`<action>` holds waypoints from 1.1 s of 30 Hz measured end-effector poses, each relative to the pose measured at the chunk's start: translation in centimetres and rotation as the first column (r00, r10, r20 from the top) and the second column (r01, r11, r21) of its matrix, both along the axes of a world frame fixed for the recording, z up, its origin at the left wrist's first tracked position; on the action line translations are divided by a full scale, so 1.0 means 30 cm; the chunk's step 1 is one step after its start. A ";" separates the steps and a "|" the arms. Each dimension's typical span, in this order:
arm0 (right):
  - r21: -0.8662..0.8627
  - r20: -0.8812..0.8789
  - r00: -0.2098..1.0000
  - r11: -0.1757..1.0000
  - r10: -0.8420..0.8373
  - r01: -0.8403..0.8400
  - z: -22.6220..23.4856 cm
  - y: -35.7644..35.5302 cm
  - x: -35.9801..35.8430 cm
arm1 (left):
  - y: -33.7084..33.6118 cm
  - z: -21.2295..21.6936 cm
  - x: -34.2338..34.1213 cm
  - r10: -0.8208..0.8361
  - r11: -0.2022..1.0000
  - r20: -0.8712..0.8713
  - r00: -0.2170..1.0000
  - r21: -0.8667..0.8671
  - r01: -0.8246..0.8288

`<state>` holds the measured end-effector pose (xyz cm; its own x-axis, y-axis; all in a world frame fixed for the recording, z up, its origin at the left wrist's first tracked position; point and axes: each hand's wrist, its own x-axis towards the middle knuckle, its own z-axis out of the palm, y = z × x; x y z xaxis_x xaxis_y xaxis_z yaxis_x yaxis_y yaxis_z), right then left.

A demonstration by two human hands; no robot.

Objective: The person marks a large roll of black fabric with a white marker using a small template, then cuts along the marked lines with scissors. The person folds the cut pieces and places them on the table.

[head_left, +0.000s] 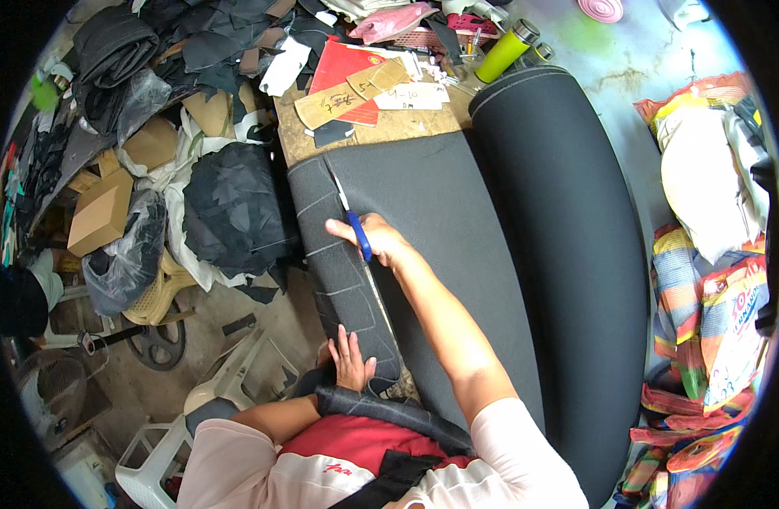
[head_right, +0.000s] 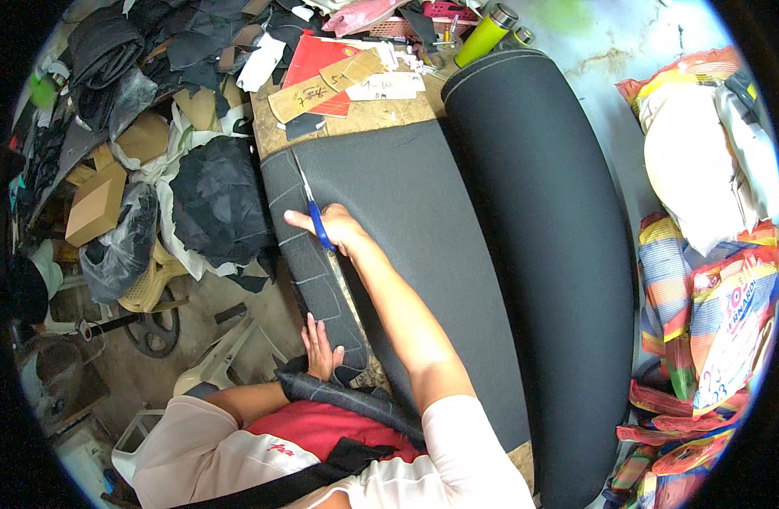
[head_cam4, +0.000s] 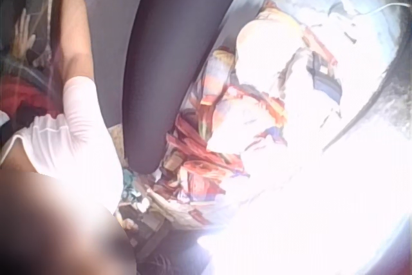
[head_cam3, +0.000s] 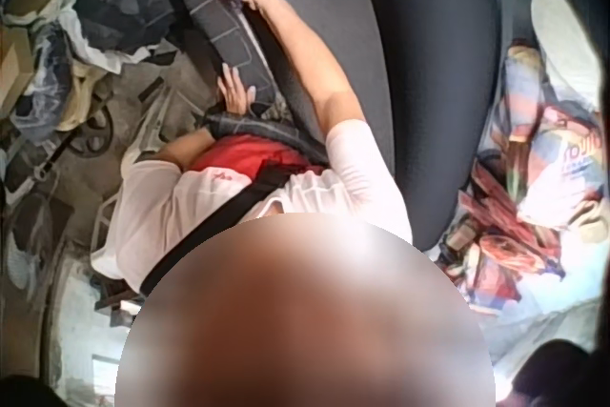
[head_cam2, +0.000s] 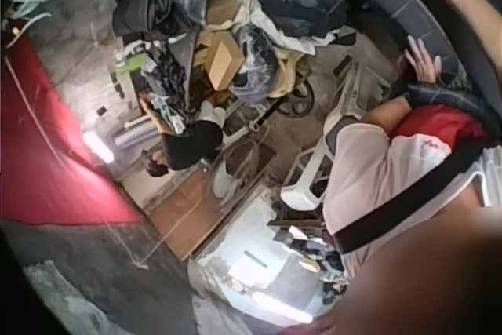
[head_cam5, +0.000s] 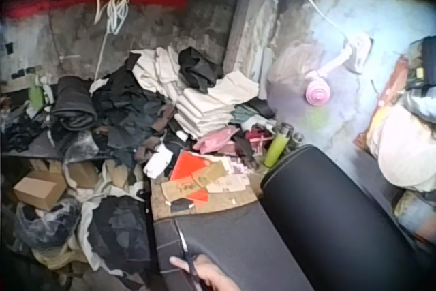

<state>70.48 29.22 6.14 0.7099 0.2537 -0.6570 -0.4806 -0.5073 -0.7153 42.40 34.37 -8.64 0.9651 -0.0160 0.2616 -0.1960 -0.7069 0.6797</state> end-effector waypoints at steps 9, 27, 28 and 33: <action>-0.015 0.030 0.998 0.998 -0.058 0.059 -0.088 0.080 0.091 | -0.002 -0.001 0.006 0.003 0.998 -0.001 1.000 -0.064 -0.003; -0.614 0.621 0.781 0.662 0.068 0.430 0.044 -0.518 -0.476 | 0.039 0.126 0.112 -0.013 0.355 -0.439 0.899 -0.842 -0.406; -0.659 0.627 0.775 0.584 0.077 0.474 0.036 -0.590 -0.557 | 0.066 0.127 0.131 -0.003 0.425 -0.521 0.853 -0.773 -0.471; -0.812 0.538 0.841 0.300 0.051 0.501 0.049 -0.783 -0.881 | 0.205 0.261 0.222 0.283 0.789 -0.305 0.909 -0.465 -0.402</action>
